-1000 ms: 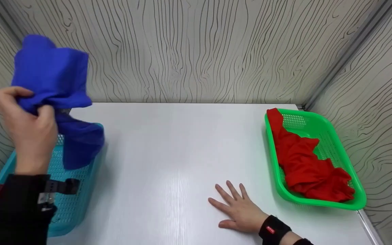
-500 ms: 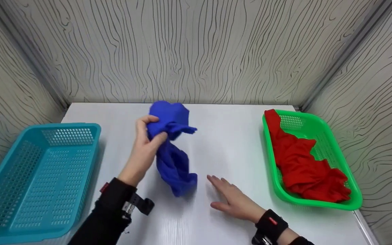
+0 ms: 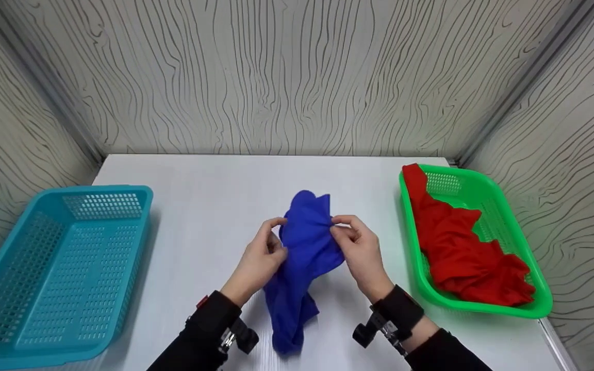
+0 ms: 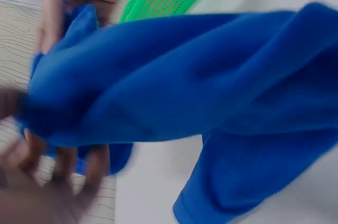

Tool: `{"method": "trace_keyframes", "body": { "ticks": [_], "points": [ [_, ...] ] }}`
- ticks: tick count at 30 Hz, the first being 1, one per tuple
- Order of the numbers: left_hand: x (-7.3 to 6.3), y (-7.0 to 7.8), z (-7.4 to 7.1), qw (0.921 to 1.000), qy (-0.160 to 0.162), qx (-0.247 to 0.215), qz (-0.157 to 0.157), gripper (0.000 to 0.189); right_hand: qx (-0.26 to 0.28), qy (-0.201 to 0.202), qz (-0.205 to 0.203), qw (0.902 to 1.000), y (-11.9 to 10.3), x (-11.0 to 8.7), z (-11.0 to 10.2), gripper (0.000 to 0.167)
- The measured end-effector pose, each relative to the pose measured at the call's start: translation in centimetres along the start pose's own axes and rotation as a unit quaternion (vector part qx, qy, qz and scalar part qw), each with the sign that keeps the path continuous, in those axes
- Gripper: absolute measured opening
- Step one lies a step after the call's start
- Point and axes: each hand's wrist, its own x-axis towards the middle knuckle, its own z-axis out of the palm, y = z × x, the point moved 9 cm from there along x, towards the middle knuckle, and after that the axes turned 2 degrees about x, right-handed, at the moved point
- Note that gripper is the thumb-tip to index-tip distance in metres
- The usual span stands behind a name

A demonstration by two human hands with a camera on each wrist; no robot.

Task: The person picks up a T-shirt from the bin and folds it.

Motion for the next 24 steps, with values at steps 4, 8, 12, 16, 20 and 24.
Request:
{"method": "trace_keyframes", "body": {
  "ticks": [4, 8, 12, 16, 20, 24],
  "points": [
    [-0.6, 1.2, 0.9, 0.9992, -0.040, 0.001, 0.009, 0.063, -0.016, -0.040, -0.095, 0.9946, -3.4, -0.7, 1.4, 0.022],
    [-0.9, 2.3, 1.4, 0.9969, -0.054, -0.057, -0.002, 0.087, 0.024, -0.220, -0.115, 0.9684, -4.9, -2.3, 5.0, 0.046],
    [-0.6, 2.8, -1.1, 0.9951, 0.033, -0.093, 0.006, 0.041, 0.029, -0.208, -0.133, 0.9686, -5.0, -2.3, 4.4, 0.047],
    [-0.6, 3.8, -3.0, 0.9827, 0.058, -0.176, 0.009, 0.027, -0.089, -0.124, -0.118, 0.9812, -2.0, -0.8, 2.6, 0.057],
    [-0.6, 6.1, -3.0, 0.9638, 0.003, -0.266, 0.017, 0.031, -0.234, -0.157, -0.054, 0.9580, 3.6, -0.1, 2.8, 0.090],
    [-1.0, 8.5, -2.7, 0.9549, -0.050, -0.290, 0.038, 0.034, -0.240, -0.163, 0.016, 0.9569, 7.5, -0.1, 2.4, 0.094]
  ]
}}
